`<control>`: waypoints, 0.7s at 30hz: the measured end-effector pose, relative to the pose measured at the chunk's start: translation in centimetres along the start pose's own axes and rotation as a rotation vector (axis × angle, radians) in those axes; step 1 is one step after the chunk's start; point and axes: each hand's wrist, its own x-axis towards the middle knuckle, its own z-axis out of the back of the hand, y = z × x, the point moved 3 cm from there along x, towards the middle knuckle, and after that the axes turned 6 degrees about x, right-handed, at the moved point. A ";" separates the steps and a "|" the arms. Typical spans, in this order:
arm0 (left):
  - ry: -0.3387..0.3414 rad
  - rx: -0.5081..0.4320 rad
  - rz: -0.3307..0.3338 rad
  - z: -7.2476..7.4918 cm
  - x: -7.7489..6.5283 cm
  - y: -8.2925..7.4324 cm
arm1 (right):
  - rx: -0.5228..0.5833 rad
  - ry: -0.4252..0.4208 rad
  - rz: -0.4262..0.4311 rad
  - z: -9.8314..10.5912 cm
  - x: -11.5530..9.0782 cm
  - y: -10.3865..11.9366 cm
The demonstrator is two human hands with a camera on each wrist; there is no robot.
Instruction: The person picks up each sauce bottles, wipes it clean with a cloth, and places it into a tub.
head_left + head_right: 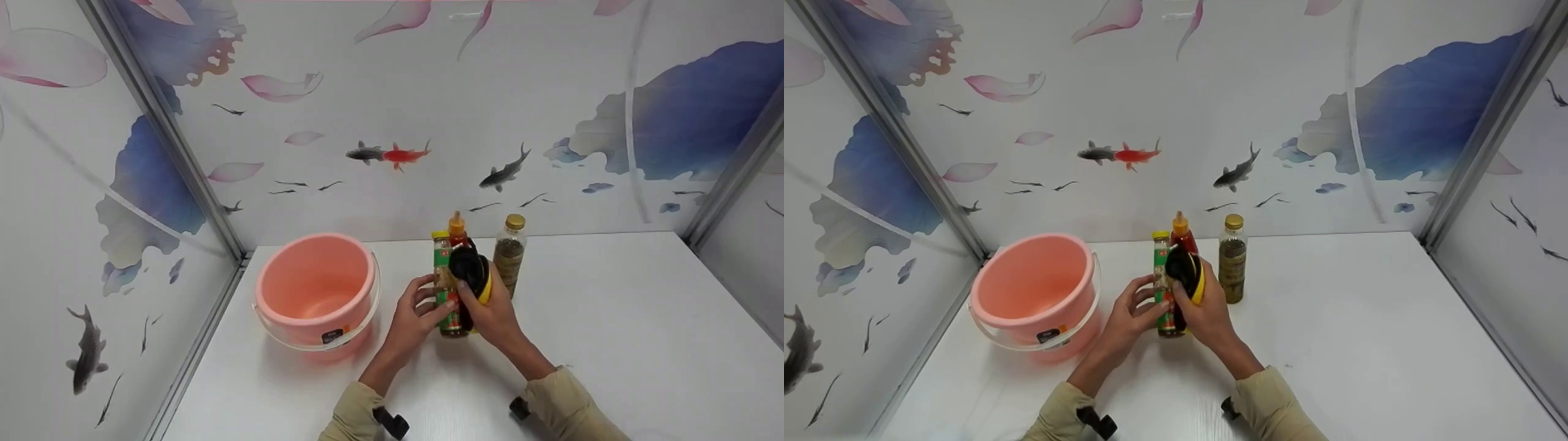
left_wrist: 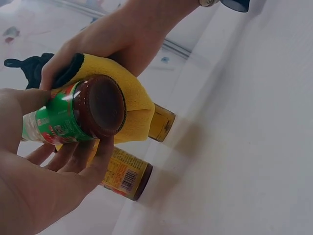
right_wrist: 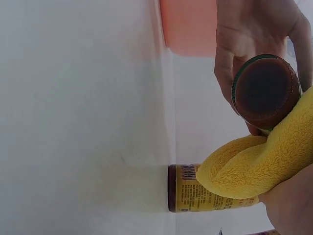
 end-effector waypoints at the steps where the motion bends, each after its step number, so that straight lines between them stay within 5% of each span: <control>1: 0.003 0.007 0.001 0.0 0.0 0.0 | -0.001 0.000 -0.001 0.0 0.0 0.0; 21: 0.064 0.077 0.001 -0.6 -0.2 0.5 | 0.006 -0.034 0.020 0.6 0.3 0.1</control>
